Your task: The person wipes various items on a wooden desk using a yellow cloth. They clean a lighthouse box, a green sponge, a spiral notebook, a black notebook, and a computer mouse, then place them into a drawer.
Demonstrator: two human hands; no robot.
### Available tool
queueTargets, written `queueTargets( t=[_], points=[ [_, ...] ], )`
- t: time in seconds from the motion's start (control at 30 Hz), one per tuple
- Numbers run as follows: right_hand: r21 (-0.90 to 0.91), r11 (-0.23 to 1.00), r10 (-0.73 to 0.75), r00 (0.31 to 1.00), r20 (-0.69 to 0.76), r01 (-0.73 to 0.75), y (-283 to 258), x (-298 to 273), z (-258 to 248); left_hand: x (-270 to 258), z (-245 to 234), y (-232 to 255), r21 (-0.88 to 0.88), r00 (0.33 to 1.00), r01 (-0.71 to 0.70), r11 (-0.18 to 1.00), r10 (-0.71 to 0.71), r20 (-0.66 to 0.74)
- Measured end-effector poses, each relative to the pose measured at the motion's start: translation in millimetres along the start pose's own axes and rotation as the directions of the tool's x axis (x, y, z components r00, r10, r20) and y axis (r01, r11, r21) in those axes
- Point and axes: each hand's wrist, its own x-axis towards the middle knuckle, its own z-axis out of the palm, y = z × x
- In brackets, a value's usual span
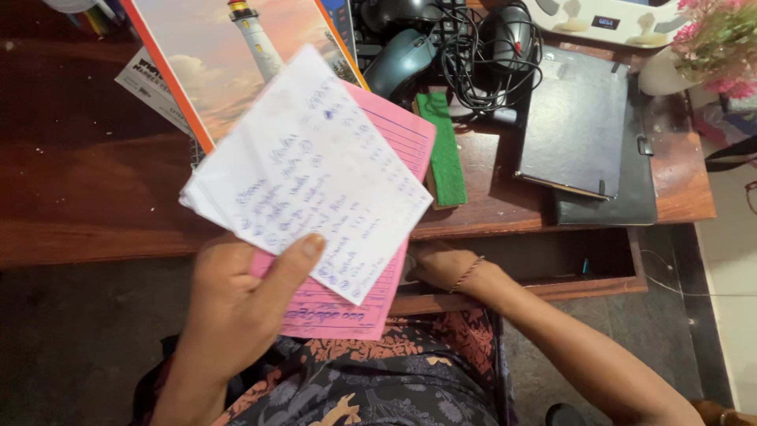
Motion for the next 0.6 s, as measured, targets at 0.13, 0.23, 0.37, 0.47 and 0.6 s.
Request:
queueTargets(
  t=[0.13,0.23,0.37,0.47,0.6],
  points=[
    [-0.031,0.996,-0.089,0.989,-0.115,0.086,6,22,28,2,-3,-6,-0.002,0.999,0.041,0.999,-0.041,0.012],
    [-0.074,0.995,0.055,0.997,-0.060,-0.060,13,25,43,6,-6,-10,0.024,0.999,0.045,0.999,-0.046,0.021],
    [-0.099,0.982,0.171,0.983,0.069,-0.164,15,24,48,10,-3,-14,0.045,1.000,-0.010,0.999,0.010,0.012],
    [-0.148,0.988,0.038,0.999,-0.026,-0.042,15,26,48,13,0,-18,0.042,1.000,-0.006,0.999,0.005,0.016],
    [-0.132,0.963,0.259,0.941,0.219,-0.234,11,30,44,15,3,-18,0.017,1.000,0.021,1.000,-0.021,0.015]
  ],
)
